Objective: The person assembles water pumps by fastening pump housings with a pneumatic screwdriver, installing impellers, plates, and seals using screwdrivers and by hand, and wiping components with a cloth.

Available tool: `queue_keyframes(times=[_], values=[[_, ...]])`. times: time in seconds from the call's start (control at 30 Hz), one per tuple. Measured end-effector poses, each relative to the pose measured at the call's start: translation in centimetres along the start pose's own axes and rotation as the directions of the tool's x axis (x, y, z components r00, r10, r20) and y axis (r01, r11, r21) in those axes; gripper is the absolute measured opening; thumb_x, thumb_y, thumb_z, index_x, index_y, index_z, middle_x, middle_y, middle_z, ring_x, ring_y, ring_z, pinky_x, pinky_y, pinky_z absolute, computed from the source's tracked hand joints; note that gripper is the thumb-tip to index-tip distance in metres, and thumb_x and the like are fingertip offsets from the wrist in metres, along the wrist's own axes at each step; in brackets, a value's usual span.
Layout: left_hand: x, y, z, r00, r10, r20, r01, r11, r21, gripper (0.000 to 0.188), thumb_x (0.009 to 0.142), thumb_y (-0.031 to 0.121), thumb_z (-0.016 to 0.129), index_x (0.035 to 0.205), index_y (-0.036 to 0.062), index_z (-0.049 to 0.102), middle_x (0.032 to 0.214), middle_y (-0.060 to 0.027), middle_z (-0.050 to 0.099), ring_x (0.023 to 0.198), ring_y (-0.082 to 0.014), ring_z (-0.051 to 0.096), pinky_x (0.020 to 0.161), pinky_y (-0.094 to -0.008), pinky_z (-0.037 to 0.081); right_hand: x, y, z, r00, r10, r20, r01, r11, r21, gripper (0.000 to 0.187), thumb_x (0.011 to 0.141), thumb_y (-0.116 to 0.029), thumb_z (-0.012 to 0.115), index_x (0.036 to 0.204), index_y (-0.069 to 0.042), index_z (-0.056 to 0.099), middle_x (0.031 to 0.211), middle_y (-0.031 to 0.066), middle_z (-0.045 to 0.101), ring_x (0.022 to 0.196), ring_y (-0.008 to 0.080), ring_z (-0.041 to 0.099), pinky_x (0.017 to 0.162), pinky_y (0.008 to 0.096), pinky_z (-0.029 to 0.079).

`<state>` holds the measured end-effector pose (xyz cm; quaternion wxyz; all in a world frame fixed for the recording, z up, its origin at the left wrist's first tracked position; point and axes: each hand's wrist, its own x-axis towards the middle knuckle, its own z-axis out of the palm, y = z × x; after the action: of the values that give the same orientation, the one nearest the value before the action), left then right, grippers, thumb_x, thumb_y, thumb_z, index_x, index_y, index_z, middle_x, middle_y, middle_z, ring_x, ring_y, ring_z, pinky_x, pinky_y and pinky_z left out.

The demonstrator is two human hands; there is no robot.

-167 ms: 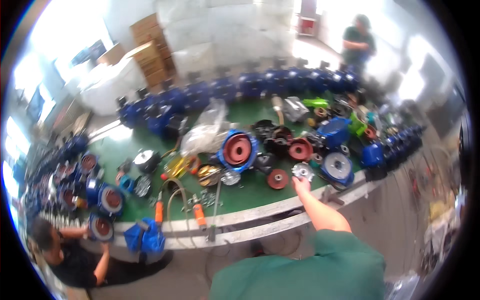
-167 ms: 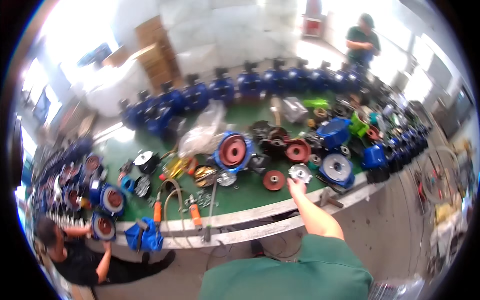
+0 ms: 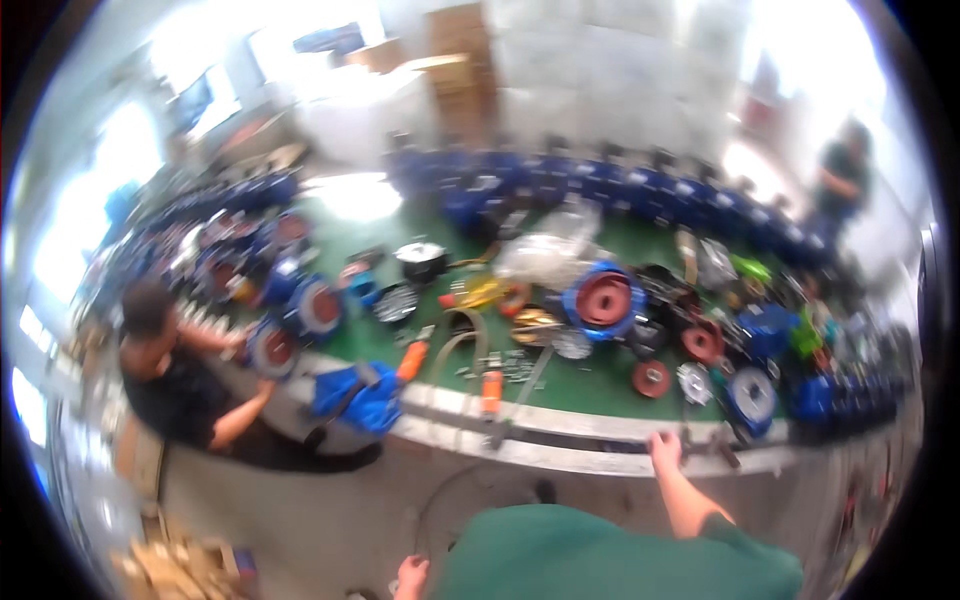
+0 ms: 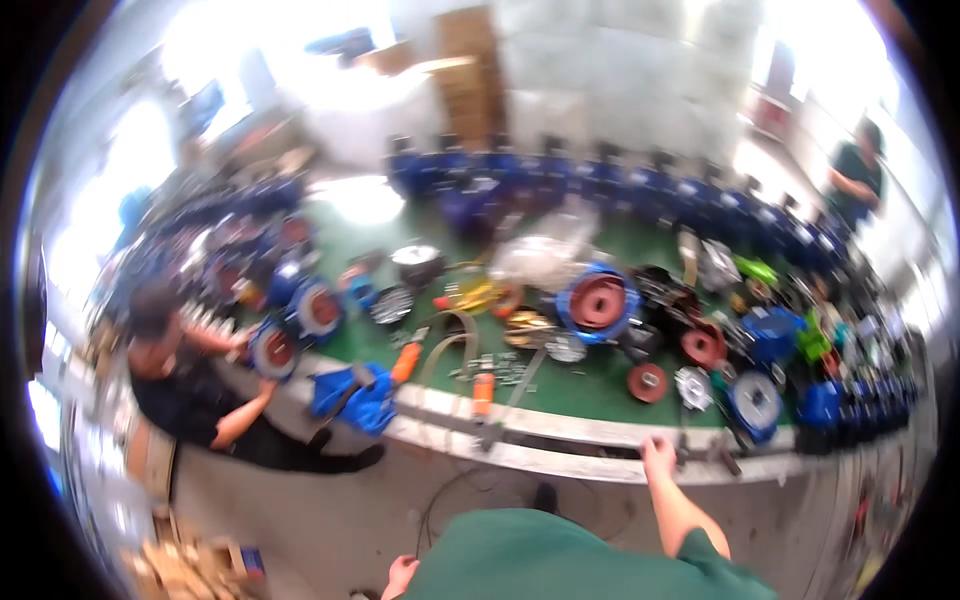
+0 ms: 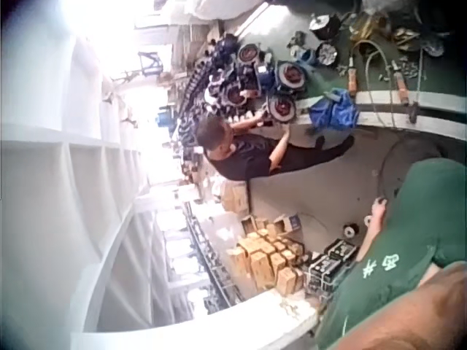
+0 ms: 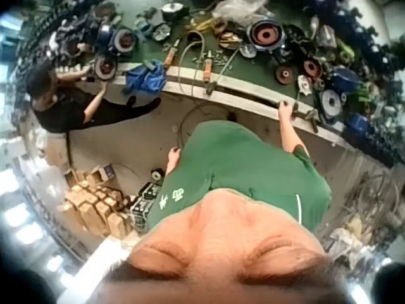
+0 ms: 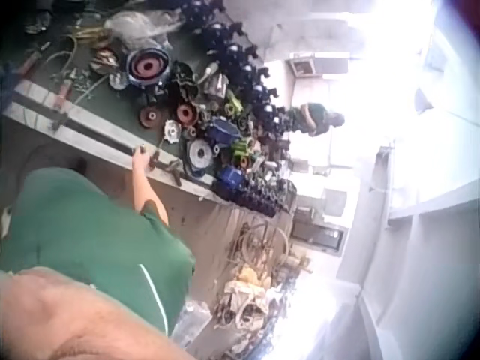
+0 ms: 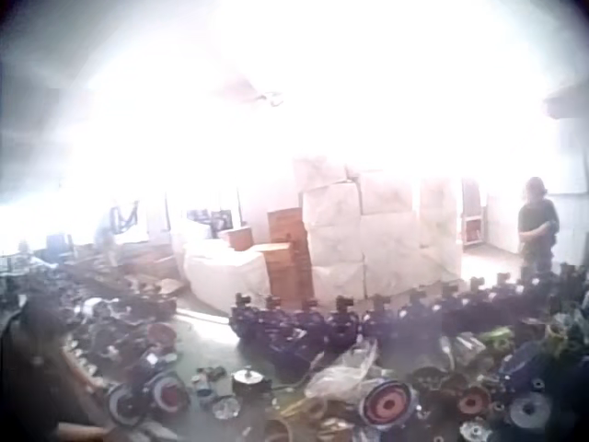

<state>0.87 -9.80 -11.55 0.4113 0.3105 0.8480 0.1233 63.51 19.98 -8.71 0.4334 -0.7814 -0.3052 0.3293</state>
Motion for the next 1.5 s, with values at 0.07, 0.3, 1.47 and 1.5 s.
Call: queue_keyframes(times=[0.07,0.3,1.47,1.5], values=[[-1.2,-2.3,0.8,0.997,-0.054,-0.049,0.050,0.996,-0.078,0.046,0.083,0.030,0.072,0.121,0.0061,0.067,0.120,-0.0159,0.070,0.115,-0.0303,0.065,0.101,-0.0405,0.050,-4.0,1.0,-0.4,0.988,-0.114,0.104,0.128,0.981,-0.147,0.019,0.088,-0.016,0.064,0.080,0.001,0.065,0.068,0.0071,0.065,0.062,0.0142,0.061,0.057,0.0313,0.048],[-6.8,-12.8,0.6,0.946,-0.312,-0.087,0.280,0.924,-0.261,0.037,0.081,0.032,0.076,0.108,0.0075,0.072,0.110,-0.0136,0.072,0.107,-0.0276,0.068,0.097,-0.0388,0.052,-14.6,-2.5,1.5,0.717,0.318,0.620,0.297,0.666,-0.684,0.036,0.081,-0.031,0.071,0.101,0.000,0.074,0.094,0.0148,0.074,0.091,0.0248,0.071,0.086,0.0370,0.055],[-11.0,-44.7,-8.4,0.684,-0.729,-0.028,0.585,0.571,-0.577,0.039,0.084,0.029,0.073,0.114,0.0057,0.065,0.107,-0.0206,0.071,0.101,-0.0299,0.067,0.088,-0.0432,0.052,-39.3,-6.7,50.8,0.456,0.405,0.793,0.800,0.203,-0.564,0.043,0.080,-0.031,0.073,0.110,0.000,0.070,0.091,0.0112,0.074,0.077,0.0215,0.072,0.069,0.0344,0.059],[-9.7,-45.9,-11.7,0.677,-0.735,-0.048,0.591,0.581,-0.560,0.038,0.085,0.028,0.073,0.115,0.0058,0.065,0.107,-0.0212,0.071,0.100,-0.0298,0.067,0.088,-0.0432,0.052,-41.2,-7.4,52.2,0.447,0.406,0.797,0.798,0.221,-0.561,0.043,0.080,-0.031,0.073,0.110,0.000,0.070,0.091,0.0112,0.074,0.077,0.0215,0.072,0.069,0.0344,0.059]])
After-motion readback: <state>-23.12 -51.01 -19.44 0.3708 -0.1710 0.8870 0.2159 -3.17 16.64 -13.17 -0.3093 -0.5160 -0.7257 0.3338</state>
